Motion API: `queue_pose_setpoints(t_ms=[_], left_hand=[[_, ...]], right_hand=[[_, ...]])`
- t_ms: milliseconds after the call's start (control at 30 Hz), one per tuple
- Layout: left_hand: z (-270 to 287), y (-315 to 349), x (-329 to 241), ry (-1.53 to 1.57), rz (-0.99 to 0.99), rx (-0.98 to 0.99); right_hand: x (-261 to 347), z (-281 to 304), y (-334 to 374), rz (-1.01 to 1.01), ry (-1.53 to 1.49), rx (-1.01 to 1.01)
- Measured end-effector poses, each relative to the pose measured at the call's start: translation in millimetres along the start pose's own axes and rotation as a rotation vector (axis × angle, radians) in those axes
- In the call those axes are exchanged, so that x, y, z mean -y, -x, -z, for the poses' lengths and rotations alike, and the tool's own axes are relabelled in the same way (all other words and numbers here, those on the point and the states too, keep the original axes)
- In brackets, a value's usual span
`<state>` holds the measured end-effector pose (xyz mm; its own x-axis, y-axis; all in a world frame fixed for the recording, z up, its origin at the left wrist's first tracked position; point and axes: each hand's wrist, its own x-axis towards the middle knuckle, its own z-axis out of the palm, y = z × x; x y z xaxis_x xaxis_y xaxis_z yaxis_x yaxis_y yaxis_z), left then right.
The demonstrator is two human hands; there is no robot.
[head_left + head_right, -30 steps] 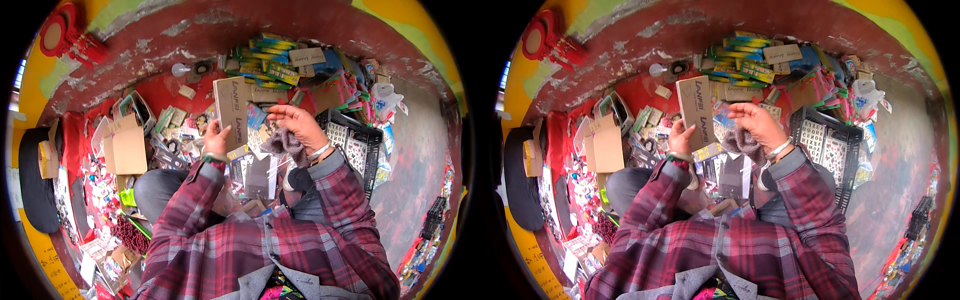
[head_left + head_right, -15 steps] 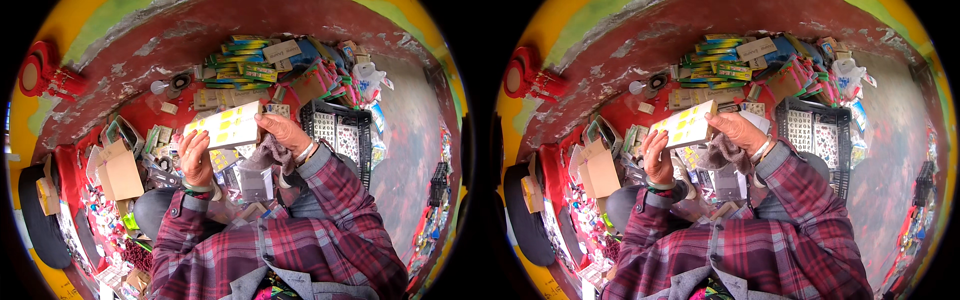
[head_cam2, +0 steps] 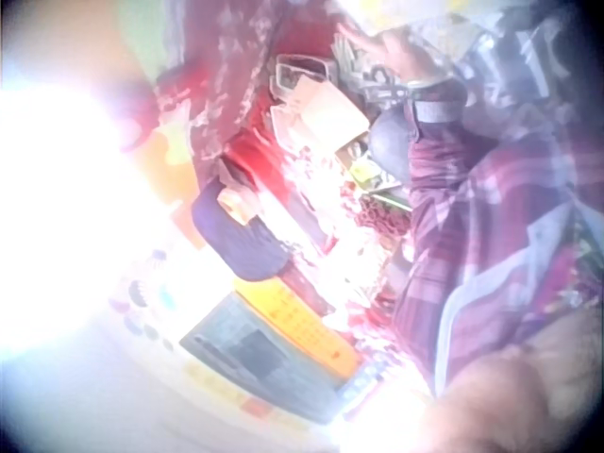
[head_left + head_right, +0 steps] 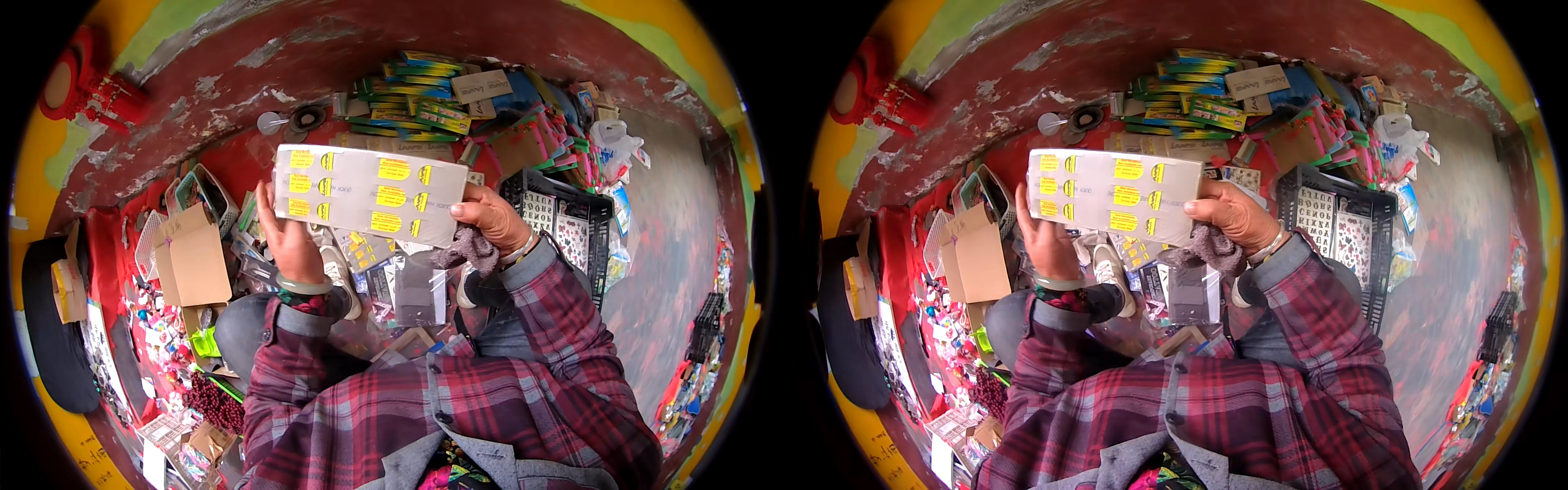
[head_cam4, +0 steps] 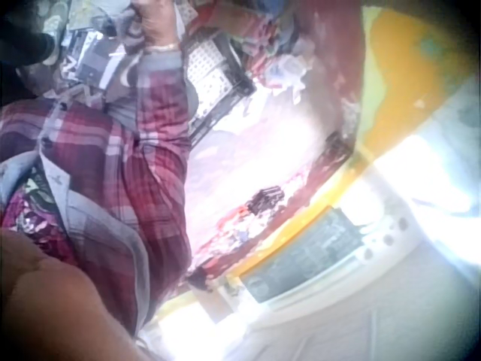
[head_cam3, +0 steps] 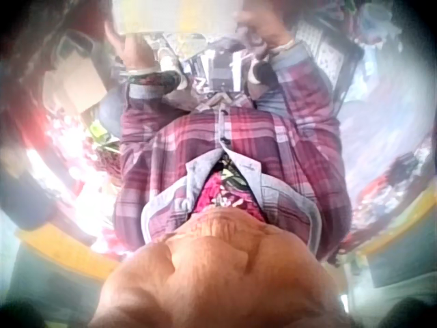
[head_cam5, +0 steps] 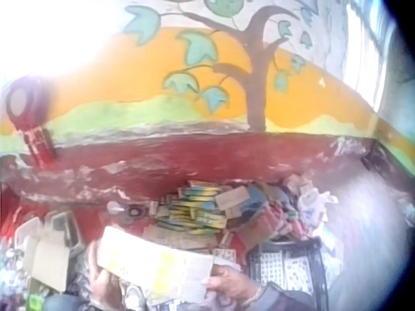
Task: The person sits on the floor and wipes the surface of various sticker sheets and packages with a grey cloth. They handle multiple items, including sheets with letters, numbers, and butterfly designs, wiping each one individually before placing them into a black crate.
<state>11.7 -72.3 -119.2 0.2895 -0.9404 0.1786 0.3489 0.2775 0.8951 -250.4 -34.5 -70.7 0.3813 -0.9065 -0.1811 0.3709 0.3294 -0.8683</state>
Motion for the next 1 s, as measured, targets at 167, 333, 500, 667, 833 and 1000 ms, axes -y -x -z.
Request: queue_pose_setpoints(t_ms=[167, 333, 500, 667, 833, 1000], left_hand=[[21.1, -10.3, -11.9, 0.683, 0.578, 0.212], [18.8, -2.3, -2.3, 0.499, 0.67, 0.057], [26.0, 8.1, 21.5, 0.429, 0.781, -0.096], [27.2, 11.3, 35.0, 0.426, 0.835, -0.071], [34.3, 12.1, 45.1, 0.401, 0.896, -0.073], [28.9, 17.6, 36.0, 0.403, 0.927, -0.019]], right_hand=[[2.4, 0.4, -1.6, -0.04, -0.035, -0.001], [-14.6, 8.5, -12.8, -0.16, -0.108, -0.08], [-57.9, 31.7, -17.6, -0.265, 0.032, -0.17], [-98.8, 34.0, -14.9, -0.295, -0.13, -0.265], [-83.6, 23.0, -17.1, -0.146, -0.281, -0.389], [-77.9, 15.5, -17.4, -0.132, -0.464, -0.359]])
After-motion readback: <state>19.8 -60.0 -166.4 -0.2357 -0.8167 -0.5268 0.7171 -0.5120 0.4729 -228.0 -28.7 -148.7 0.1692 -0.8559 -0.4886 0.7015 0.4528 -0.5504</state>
